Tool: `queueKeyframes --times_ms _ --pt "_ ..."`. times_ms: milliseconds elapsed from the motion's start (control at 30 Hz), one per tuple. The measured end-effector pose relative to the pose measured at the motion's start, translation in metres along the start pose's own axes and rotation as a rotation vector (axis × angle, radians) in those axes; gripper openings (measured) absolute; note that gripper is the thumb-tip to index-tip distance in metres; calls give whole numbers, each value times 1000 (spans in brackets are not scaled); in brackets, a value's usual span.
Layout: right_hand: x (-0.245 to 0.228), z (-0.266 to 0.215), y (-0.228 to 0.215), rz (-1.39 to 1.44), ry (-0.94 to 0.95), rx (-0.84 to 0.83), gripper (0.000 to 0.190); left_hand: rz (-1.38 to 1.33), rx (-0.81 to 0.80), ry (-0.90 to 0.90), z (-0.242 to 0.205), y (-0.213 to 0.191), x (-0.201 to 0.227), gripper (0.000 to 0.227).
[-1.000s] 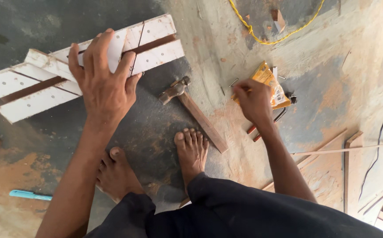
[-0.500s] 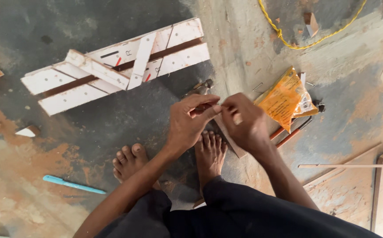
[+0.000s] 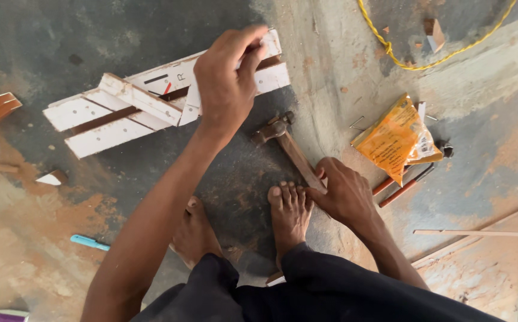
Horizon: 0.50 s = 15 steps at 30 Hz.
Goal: The person assembles a small wooden frame on the floor using a hammer and nails. They position the pieces, hammer nails into pre-drilled holes, and adjust the frame to ensure alignment.
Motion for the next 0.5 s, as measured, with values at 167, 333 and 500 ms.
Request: queueKeyframes --times_ms 167,333,500 --pt "10 5 4 142 -208 44 41 249 -40 102 7 18 3 26" --pt "14 -4 40 909 -109 -497 29 286 -7 159 2 22 0 17" --pt "0 -18 51 1118 12 -517 31 384 -20 181 2 29 -4 20"
Point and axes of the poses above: each hand's wrist, its own z-axis towards the middle knuckle, its own y-axis out of the palm, x = y × z, the point moved 7 cm from there along z, towards the middle knuckle, and after that the axes turned 10 degrees about -z, right-handed, at the moved point
